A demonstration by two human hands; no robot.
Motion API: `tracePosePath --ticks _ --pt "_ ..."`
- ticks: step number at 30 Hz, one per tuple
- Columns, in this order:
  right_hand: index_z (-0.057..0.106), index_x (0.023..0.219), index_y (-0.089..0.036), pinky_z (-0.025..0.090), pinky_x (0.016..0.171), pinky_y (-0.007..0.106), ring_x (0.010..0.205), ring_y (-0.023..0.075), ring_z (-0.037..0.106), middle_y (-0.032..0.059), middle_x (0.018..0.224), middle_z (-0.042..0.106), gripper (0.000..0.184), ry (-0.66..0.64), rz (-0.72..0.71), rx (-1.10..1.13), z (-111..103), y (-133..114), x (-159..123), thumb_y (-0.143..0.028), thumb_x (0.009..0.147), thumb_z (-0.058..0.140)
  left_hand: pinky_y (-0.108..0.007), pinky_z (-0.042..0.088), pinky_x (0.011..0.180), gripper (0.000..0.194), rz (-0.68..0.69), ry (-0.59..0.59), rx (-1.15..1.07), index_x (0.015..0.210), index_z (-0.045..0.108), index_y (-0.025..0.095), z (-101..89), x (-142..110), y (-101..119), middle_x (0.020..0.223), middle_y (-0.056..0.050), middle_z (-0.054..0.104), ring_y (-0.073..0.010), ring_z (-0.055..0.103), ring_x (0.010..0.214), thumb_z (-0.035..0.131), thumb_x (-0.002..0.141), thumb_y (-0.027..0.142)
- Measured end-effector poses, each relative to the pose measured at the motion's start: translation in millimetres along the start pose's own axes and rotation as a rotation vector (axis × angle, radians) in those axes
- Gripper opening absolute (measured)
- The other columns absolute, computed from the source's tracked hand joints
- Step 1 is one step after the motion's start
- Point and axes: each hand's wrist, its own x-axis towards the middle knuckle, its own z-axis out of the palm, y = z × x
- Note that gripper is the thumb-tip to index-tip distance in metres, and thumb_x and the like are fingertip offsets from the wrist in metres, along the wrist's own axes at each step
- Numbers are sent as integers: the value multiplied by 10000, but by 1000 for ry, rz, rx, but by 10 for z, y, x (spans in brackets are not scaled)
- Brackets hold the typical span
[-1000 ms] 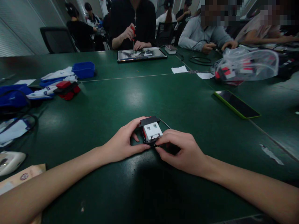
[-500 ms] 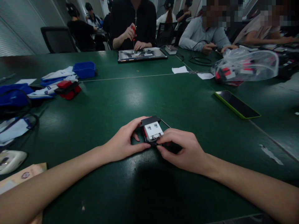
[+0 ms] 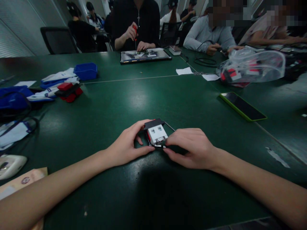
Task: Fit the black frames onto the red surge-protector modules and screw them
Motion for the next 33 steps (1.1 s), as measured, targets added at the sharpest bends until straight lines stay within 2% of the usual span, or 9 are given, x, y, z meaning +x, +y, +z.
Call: tracePosePath --ticks 3,5,11,18,28,33 --pt "654 816 -206 421 582 285 597 146 606 18 694 675 166 -19 -10 -49 -36 36 13 -296 949 613 -281 580 703 740 5 5 12 1485 411 275 5 1 -7 1353 -116 623 -271 665 1095 782 848 344" --pt "649 787 -201 401 569 286 568 139 573 11 653 644 229 -55 -19 -87 -45 57 19 -337 964 597 -278 579 697 741 9 7 11 1480 411 274 6 7 -2 1357 -114 619 -274 659 1110 784 845 346" --pt "673 854 -172 415 573 279 582 137 587 20 684 660 204 -109 -60 -121 -28 77 20 -275 977 547 -274 575 697 721 10 8 22 1463 413 265 5 15 29 1347 -103 624 -268 659 1106 779 847 347" --pt "682 881 -157 456 604 280 619 151 640 44 739 705 196 -99 -17 -142 -9 81 14 -219 981 525 -305 584 743 750 -12 4 49 1476 395 275 10 5 15 1340 -103 626 -268 669 1079 785 843 374" --pt "684 882 -140 437 599 272 604 145 620 37 714 676 212 -90 -23 -149 14 115 -7 -219 987 518 -260 571 730 732 35 1 45 1456 388 285 14 15 -2 1358 -75 606 -215 665 1048 790 846 332" --pt "682 885 -149 446 603 272 608 144 621 34 717 680 212 -104 -11 -149 1 113 -2 -225 988 514 -264 572 737 733 37 -1 61 1459 385 282 15 10 -14 1377 -86 595 -233 656 1089 788 849 335"
